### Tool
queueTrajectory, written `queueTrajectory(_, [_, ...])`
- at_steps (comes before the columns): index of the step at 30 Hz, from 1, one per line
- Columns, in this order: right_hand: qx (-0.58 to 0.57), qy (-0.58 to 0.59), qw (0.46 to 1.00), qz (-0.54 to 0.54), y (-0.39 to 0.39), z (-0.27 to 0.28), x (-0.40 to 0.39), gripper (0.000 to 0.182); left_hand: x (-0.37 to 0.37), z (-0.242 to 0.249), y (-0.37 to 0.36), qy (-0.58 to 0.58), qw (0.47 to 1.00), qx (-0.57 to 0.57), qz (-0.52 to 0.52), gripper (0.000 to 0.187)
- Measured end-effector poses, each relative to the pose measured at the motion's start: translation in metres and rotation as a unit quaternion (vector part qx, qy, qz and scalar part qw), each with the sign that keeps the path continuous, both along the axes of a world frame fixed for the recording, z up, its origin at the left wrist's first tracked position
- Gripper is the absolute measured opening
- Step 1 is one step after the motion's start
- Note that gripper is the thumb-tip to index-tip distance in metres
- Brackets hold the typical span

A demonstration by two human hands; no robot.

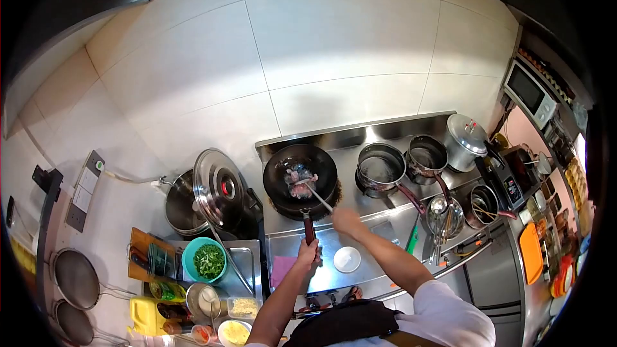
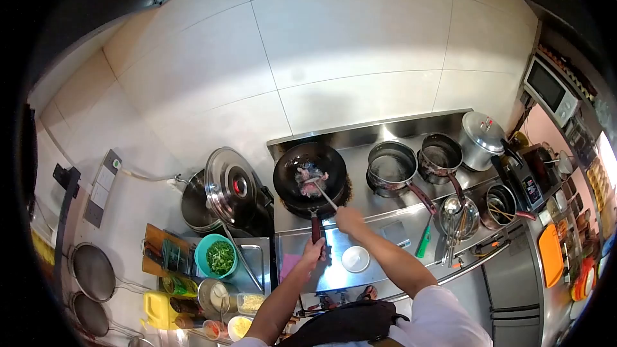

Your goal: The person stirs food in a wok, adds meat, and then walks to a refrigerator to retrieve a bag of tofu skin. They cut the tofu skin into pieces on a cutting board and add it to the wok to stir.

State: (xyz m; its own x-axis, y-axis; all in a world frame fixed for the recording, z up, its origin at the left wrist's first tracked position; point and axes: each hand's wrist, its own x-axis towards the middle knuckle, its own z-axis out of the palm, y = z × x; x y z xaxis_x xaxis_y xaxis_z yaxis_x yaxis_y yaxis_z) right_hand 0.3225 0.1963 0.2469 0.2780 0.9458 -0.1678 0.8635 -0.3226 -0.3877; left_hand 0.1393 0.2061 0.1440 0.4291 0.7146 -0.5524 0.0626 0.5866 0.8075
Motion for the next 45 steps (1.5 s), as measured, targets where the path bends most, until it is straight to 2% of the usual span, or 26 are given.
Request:
queueTrajectory(2, [-0.031, 0.0, 0.999, 0.009, -0.01, 0.02, 0.001, 0.025, -0.001, 0.001, -0.001, -0.002, 1.0, 0.002, -0.004, 0.023])
queueTrajectory(4, [-0.027, 0.025, 0.999, -0.035, -0.009, 0.036, 0.004, 0.026, -0.001, 0.003, 0.001, -0.006, 1.0, 0.009, -0.009, 0.023])
queueTrajectory(11, [0.037, 0.069, 0.997, 0.023, 0.005, 0.022, 0.002, 0.028, -0.001, 0.005, 0.0, 0.01, 1.0, -0.006, -0.011, 0.024])
queueTrajectory(15, [0.003, 0.024, 0.998, 0.054, 0.015, 0.022, -0.004, 0.024, 0.0, 0.004, -0.002, 0.006, 1.0, 0.004, -0.003, 0.023])
queueTrajectory(19, [-0.027, -0.048, 0.994, 0.091, 0.053, 0.041, -0.004, 0.023, -0.001, 0.002, -0.002, -0.003, 1.0, 0.013, -0.007, 0.023])
queueTrajectory(23, [-0.01, -0.09, 0.99, 0.11, 0.089, 0.072, -0.003, 0.022, -0.001, 0.009, -0.002, 0.004, 1.0, 0.004, -0.003, 0.024])
queueTrajectory(26, [-0.115, -0.01, 0.99, 0.076, 0.099, 0.109, -0.019, 0.02, -0.001, 0.007, -0.003, -0.007, 1.0, 0.0, 0.001, 0.024])
queueTrajectory(29, [-0.06, 0.055, 0.996, 0.043, 0.086, 0.105, -0.013, 0.019, -0.002, 0.005, -0.001, -0.02, 1.0, -0.007, 0.012, 0.023])
queueTrajectory(30, [-0.113, 0.027, 0.985, 0.129, 0.085, 0.109, -0.003, 0.022, -0.001, 0.005, -0.001, -0.023, 1.0, -0.014, 0.015, 0.022])
queueTrajectory(33, [-0.154, 0.001, 0.975, 0.159, 0.084, 0.079, 0.025, 0.022, -0.001, 0.003, -0.002, -0.022, 1.0, 0.0, 0.018, 0.021])
queueTrajectory(34, [-0.154, -0.002, 0.975, 0.16, 0.077, 0.085, 0.023, 0.022, 0.0, 0.007, 0.0, -0.025, 0.999, 0.0, 0.02, 0.021])
queueTrajectory(36, [-0.087, 0.077, 0.992, 0.052, 0.057, 0.091, 0.02, 0.027, 0.0, 0.007, -0.002, -0.005, 1.0, 0.011, 0.016, 0.021])
queueTrajectory(37, [-0.088, 0.079, 0.992, 0.05, 0.054, 0.087, 0.018, 0.027, 0.0, 0.004, -0.002, -0.003, 1.0, 0.009, 0.013, 0.021])
queueTrajectory(39, [-0.008, 0.08, 0.997, 0.024, 0.054, 0.075, 0.013, 0.028, 0.0, 0.0, -0.001, -0.007, 1.0, 0.018, 0.014, 0.021])
queueTrajectory(40, [0.009, 0.022, 0.999, 0.045, 0.056, 0.055, 0.014, 0.028, 0.0, 0.003, -0.001, -0.013, 1.0, 0.012, 0.015, 0.021])
queueTrajectory(42, [0.013, -0.022, 0.997, 0.079, 0.049, 0.01, 0.021, 0.027, -0.001, 0.008, -0.001, -0.011, 1.0, 0.013, 0.008, 0.022])
queueTrajectory(43, [0.011, -0.066, 0.991, 0.117, 0.043, 0.018, 0.016, 0.027, -0.002, 0.008, 0.0, -0.009, 1.0, 0.009, 0.007, 0.022])
queueTrajectory(44, [-0.043, -0.034, 0.997, 0.061, 0.029, 0.025, 0.014, 0.024, -0.002, 0.008, 0.0, -0.01, 1.0, 0.009, 0.007, 0.022])
queueTrajectory(45, [-0.044, -0.035, 0.997, 0.062, 0.018, 0.034, 0.013, 0.024, -0.002, 0.007, 0.0, -0.011, 1.0, 0.008, 0.007, 0.022])
